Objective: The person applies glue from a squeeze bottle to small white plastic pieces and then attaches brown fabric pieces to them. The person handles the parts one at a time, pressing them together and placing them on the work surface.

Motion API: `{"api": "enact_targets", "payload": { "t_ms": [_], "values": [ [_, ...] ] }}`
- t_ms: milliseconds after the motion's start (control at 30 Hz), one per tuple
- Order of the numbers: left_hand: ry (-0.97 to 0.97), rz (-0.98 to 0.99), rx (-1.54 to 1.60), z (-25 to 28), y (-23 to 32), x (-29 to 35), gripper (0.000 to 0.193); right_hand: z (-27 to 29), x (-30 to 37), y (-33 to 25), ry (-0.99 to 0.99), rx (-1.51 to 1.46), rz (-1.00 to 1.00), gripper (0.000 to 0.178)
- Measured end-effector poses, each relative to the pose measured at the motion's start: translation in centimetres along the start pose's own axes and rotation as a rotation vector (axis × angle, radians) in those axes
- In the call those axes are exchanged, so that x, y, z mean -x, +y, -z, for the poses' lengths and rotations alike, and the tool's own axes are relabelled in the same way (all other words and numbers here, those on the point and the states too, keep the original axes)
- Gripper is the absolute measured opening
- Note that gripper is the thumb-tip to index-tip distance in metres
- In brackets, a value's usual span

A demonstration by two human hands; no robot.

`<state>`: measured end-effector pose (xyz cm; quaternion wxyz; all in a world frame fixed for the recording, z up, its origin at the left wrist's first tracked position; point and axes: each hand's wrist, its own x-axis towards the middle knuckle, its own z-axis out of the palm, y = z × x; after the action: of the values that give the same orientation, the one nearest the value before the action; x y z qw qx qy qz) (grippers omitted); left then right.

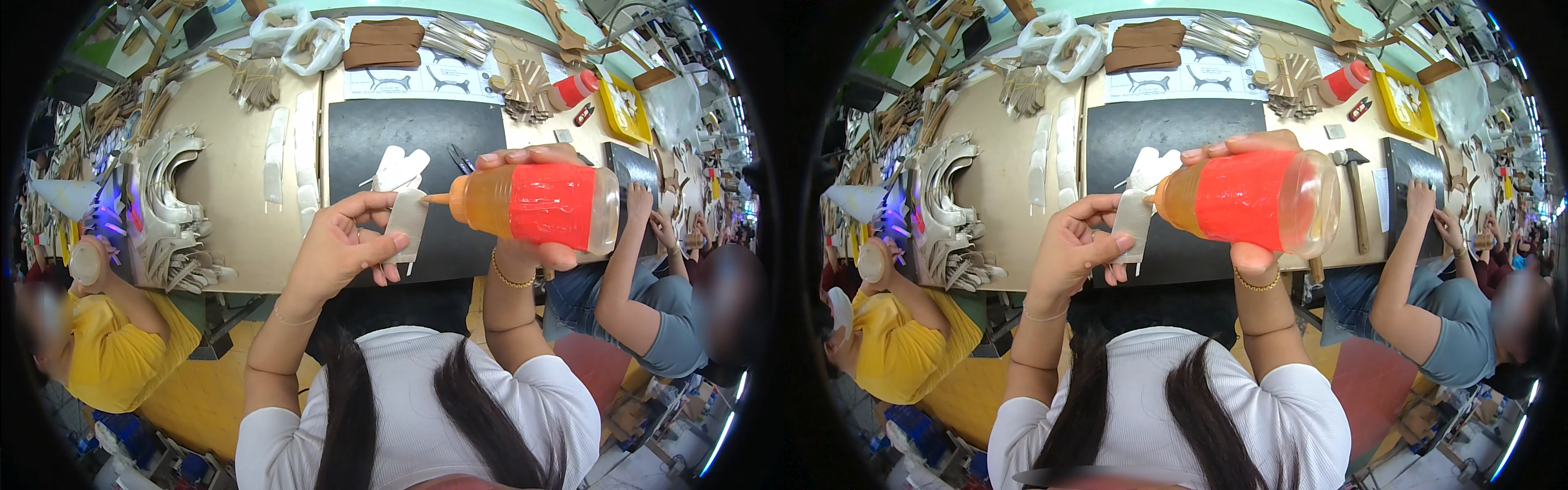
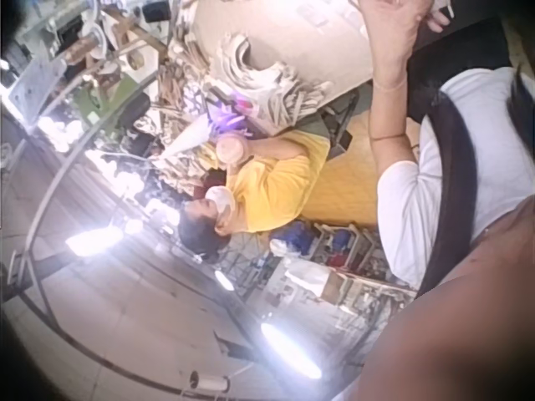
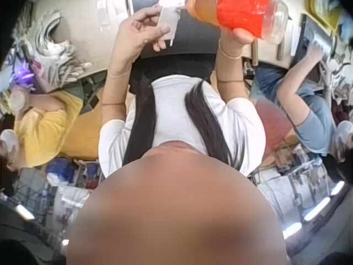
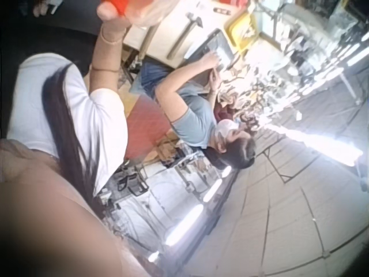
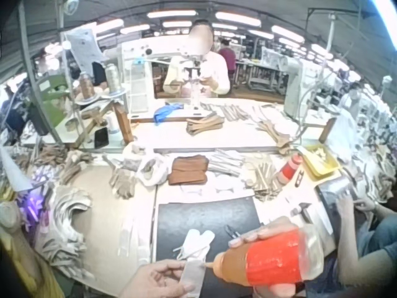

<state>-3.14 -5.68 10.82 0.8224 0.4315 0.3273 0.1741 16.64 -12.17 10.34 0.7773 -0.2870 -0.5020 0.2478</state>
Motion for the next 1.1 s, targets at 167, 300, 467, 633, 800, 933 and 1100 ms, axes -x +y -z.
{"api": "enact_targets", "payload": {
  "t_ms": [167,300,467,633,800,933,1100],
  "values": [
    [-0.024,0.014,0.022,-0.1,0.2,0.4,0.041,-0.4,-0.1,-0.4,-0.035,0.045,-0.019,0.101],
    [-0.029,0.022,0.028,-0.2,0.2,0.5,0.04,-0.5,0.0,-0.3,-0.044,0.073,-0.008,0.101],
    [-0.031,0.012,0.012,-0.1,0.2,0.5,0.039,-0.8,0.0,-0.8,-0.01,0.046,-0.002,0.101],
    [-0.007,-0.004,0.021,-0.1,0.1,0.3,0.038,-0.8,-0.4,-1.8,0.032,-0.019,0.09,0.098],
    [-0.003,0.0,0.029,-0.2,0.0,0.4,0.039,-1.7,0.3,-1.7,0.006,0.084,-0.013,0.099],
    [0.003,0.003,0.03,-0.2,0.1,0.5,0.039,-1.7,0.6,-1.3,-0.034,0.116,-0.02,0.101],
    [0.005,0.013,0.019,-0.5,0.1,0.5,0.039,-1.1,0.3,-0.9,-0.123,0.294,0.03,0.1]
  ]
}}
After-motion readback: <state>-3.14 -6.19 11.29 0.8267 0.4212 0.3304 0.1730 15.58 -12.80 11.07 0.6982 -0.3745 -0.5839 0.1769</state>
